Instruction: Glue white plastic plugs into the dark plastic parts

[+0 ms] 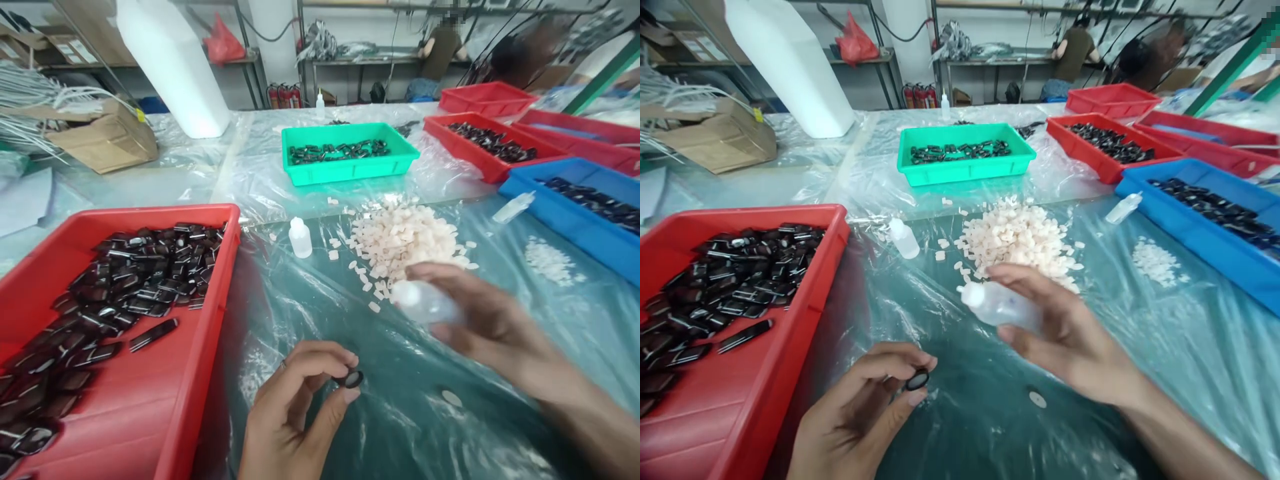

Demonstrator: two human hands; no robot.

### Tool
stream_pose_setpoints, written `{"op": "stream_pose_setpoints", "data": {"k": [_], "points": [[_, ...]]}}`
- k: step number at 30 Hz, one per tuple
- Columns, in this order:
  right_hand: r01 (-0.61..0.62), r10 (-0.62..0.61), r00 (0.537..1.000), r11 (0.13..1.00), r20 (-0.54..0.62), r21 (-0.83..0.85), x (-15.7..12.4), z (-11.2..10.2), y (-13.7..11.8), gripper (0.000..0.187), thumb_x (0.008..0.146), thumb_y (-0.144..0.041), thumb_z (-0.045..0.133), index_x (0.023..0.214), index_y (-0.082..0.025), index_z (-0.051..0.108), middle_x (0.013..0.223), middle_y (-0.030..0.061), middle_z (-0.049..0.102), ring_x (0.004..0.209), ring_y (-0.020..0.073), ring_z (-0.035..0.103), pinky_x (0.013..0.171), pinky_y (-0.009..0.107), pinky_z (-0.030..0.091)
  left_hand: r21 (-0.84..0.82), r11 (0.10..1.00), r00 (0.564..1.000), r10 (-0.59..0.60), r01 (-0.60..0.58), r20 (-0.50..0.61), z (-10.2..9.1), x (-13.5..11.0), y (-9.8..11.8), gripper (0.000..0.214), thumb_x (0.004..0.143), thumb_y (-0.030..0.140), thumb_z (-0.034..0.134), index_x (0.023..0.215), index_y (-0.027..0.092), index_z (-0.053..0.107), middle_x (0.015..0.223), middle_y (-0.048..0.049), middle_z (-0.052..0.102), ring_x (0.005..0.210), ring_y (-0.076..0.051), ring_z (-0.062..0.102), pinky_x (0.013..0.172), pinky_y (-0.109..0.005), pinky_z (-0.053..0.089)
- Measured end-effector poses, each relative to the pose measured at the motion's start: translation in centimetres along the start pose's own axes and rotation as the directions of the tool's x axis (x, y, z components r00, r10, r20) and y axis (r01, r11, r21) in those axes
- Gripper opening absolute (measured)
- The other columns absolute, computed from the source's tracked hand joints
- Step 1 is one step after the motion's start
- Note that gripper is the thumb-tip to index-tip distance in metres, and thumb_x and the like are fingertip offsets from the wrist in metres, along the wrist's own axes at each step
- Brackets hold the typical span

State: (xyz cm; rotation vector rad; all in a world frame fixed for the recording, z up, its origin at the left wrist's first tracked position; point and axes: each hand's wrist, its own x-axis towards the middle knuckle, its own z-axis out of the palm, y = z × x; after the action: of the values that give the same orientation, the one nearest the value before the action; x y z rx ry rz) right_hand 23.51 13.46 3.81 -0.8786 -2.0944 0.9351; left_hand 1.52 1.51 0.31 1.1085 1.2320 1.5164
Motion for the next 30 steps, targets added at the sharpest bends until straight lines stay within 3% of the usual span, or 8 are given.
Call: {"op": "stream_pose_setpoints", "data": {"k": [3,8,11,14,18,21,24,30], "points": [[-0.098,0.089,0.993,0.988,0.079,0.115,-0.3,2.4,0.6,0.038,0.093,-0.029,0.067,0.129,-0.030,0.057,0.125,0.0059,0.069,0.115,0.0238,0.068,0.094,0.037,0.058,-0.002,1.000,0.998,0.027,-0.027,0.057,-0.1,-0.5,0.2,0.018,0.091,0.012,0.071,0.094,0.029,0.070,0.100,0.0012,0.072,0.093,-0.013,0.072,0.084,-0.017,0.059],[-0.084,0.081,0.994,0.995,0.073,0.045,-0.5,5.0,1.4,0.044,0.086,-0.025,0.073,0.125,-0.028,0.053,0.123,0.0044,0.070,0.117,0.0226,0.067,0.102,0.038,0.054,0.036,0.996,0.982,0.071,-0.079,0.178,0.2,-1.4,0.3,0.014,0.093,0.012,0.068,0.095,0.026,0.070,0.101,-0.0015,0.071,0.095,-0.015,0.072,0.084,-0.019,0.060],[-0.074,0.074,0.997,0.997,0.022,-0.014,-1.1,2.9,1.6,0.058,0.086,-0.033,0.076,0.136,-0.028,0.045,0.130,0.0067,0.067,0.120,0.0225,0.065,0.103,0.038,0.054,-0.005,0.999,0.983,0.052,-0.052,0.174,0.7,-2.0,0.3,0.006,0.093,0.019,0.071,0.092,0.025,0.069,0.098,-0.0014,0.071,0.094,-0.016,0.072,0.084,-0.022,0.061],[-0.119,0.107,0.990,0.984,-0.094,-0.136,-3.5,-1.0,1.0,0.033,0.099,-0.037,0.059,0.130,-0.026,0.053,0.124,0.0103,0.066,0.106,0.0224,0.068,0.094,0.042,0.057,0.020,1.000,0.989,0.020,-0.023,0.150,1.1,-2.4,0.6,0.006,0.090,0.027,0.075,0.092,0.023,0.071,0.095,-0.0019,0.073,0.092,-0.018,0.074,0.084,-0.024,0.062],[-0.135,0.154,0.987,0.955,0.052,-0.264,-8.0,-3.1,-0.4,0.015,0.097,-0.037,0.064,0.104,-0.025,0.071,0.102,0.0061,0.070,0.081,0.0190,0.069,0.071,0.034,0.058,0.089,0.994,0.982,0.046,-0.063,0.183,1.1,-2.7,1.1,0.005,0.091,0.026,0.074,0.094,0.023,0.073,0.094,-0.0023,0.074,0.088,-0.018,0.074,0.081,-0.023,0.062],[-0.131,0.175,0.978,0.939,0.115,-0.319,-10.0,-1.5,-1.0,0.022,0.095,-0.034,0.067,0.116,-0.027,0.069,0.113,0.0079,0.069,0.085,0.0214,0.068,0.069,0.034,0.056,0.114,0.986,0.964,0.087,-0.118,0.250,0.9,-2.8,1.4,0.007,0.094,0.019,0.069,0.095,0.025,0.073,0.097,-0.0011,0.073,0.090,-0.016,0.073,0.080,-0.020,0.059],[-0.131,0.169,0.982,0.935,0.090,-0.330,-10.4,0.4,-1.3,0.015,0.099,-0.028,0.059,0.109,-0.026,0.070,0.110,0.0082,0.068,0.087,0.0227,0.067,0.071,0.036,0.054,0.136,0.982,0.954,0.089,-0.132,0.287,0.6,-3.0,1.2,0.011,0.095,0.016,0.066,0.096,0.025,0.072,0.100,-0.0012,0.073,0.094,-0.016,0.073,0.081,-0.020,0.057],[-0.095,0.081,0.993,0.977,-0.082,-0.188,-9.8,2.5,-5.8,0.005,0.100,-0.024,0.061,0.103,-0.026,0.065,0.097,0.0026,0.069,0.085,0.0161,0.068,0.070,0.028,0.053,0.113,0.975,0.928,0.143,-0.192,0.345,0.5,-3.0,0.5,0.013,0.095,0.016,0.066,0.099,0.028,0.070,0.100,0.0008,0.071,0.093,-0.014,0.071,0.081,-0.020,0.056]]}}
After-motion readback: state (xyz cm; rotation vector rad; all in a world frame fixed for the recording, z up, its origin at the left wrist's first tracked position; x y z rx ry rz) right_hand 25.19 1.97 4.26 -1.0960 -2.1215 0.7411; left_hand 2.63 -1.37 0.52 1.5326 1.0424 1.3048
